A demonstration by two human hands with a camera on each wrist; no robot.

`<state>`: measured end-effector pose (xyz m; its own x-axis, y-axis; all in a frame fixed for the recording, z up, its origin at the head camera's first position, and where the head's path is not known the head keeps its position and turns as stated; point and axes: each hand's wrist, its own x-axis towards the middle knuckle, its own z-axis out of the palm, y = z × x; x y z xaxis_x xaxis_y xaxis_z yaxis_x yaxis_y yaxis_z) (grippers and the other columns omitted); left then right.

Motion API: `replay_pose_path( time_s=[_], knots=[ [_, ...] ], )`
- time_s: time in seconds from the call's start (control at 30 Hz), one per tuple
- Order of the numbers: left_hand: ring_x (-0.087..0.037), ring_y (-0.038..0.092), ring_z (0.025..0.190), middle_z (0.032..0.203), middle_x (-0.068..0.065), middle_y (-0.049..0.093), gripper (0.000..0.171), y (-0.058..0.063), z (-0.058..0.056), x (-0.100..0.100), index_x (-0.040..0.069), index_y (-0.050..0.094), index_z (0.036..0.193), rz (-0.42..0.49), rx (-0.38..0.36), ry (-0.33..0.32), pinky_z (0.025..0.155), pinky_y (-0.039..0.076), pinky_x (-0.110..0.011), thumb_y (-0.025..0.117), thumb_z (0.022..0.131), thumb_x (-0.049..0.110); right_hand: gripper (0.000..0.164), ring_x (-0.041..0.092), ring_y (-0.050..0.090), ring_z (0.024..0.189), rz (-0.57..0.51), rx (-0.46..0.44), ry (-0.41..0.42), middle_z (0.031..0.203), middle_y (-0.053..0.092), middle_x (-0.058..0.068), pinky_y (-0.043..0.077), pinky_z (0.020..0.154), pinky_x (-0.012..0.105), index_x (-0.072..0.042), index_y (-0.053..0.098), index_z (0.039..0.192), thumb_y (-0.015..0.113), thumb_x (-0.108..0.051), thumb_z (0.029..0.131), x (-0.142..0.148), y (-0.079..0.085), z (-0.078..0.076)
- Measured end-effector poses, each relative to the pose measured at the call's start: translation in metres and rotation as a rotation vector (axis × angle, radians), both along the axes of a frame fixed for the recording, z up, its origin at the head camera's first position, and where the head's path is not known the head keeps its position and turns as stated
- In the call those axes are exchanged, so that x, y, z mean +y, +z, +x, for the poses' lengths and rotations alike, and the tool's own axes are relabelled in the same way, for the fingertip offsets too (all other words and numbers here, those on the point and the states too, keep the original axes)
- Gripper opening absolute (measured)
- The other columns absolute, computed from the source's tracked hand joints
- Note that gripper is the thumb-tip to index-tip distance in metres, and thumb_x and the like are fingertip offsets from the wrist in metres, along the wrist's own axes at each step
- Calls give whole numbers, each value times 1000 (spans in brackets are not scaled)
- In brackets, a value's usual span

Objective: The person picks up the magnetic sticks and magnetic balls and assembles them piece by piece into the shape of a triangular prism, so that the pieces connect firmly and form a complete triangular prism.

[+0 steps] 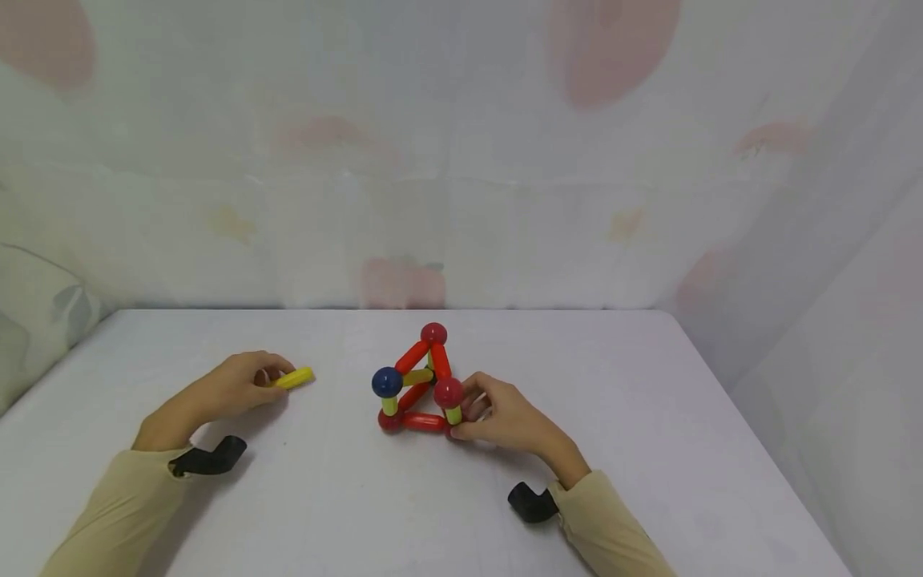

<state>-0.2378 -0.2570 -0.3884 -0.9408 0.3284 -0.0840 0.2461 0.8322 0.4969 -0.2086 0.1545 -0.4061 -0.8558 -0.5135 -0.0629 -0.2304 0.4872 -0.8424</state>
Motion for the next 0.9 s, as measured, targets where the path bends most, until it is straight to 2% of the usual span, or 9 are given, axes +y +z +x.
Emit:
replay_pose_path(
  time_s=[0.1, 0.23, 0.47, 0.63, 0.73, 0.9],
  knots=[
    [-17, 51, 79, 95, -8, 63, 30, 5, 2, 6, 3, 66, 115, 16, 17, -5, 65, 43, -28, 69, 86, 8, 51, 18, 62, 97, 23, 31, -43, 107, 66, 2, 56, 78, 25, -12, 54, 121, 81, -29, 82, -3, 5, 2],
    [-16, 51, 78, 92, -5, 63, 27, 15, 6, 16, 6, 67, 114, 40, 81, -29, 63, 42, -27, 68, 87, 9, 56, 17, 62, 98, 23, 62, -87, 109, 65, 2, 55, 79, 26, -13, 54, 123, 81, -36, 81, -8, 11, 5],
    [-14, 54, 78, 89, 0, 65, 26, 35, 20, 40, 7, 67, 115, 103, 155, -80, 64, 47, -25, 69, 90, 11, 54, 17, 64, 96, -31, 159, -98, 112, 65, 6, 57, 80, 30, -9, 54, 122, 81, -31, 82, -12, 15, 8],
    [-13, 55, 78, 90, 1, 65, 31, 49, 33, 60, 6, 65, 120, 132, 188, -124, 65, 50, -23, 70, 90, 12, 62, 15, 64, 99, -79, 227, -116, 120, 61, 2, 57, 86, 36, -14, 49, 130, 83, -31, 80, -14, 18, 10],
    [-12, 56, 81, 92, 2, 66, 32, 54, 41, 72, 7, 65, 121, 165, 226, -157, 69, 51, -23, 71, 90, 12, 62, 14, 65, 99, -108, 286, -104, 123, 59, 1, 57, 87, 36, -19, 49, 131, 83, -28, 80, -15, 19, 11],
    [-9, 57, 83, 98, 4, 68, 31, 57, 53, 91, 9, 65, 119, 222, 270, -234, 71, 53, -23, 70, 89, 8, 50, 14, 65, 97, -137, 395, -46, 119, 61, -3, 57, 85, 30, -22, 56, 126, 81, -24, 83, -16, 19, 11]
  ],
)
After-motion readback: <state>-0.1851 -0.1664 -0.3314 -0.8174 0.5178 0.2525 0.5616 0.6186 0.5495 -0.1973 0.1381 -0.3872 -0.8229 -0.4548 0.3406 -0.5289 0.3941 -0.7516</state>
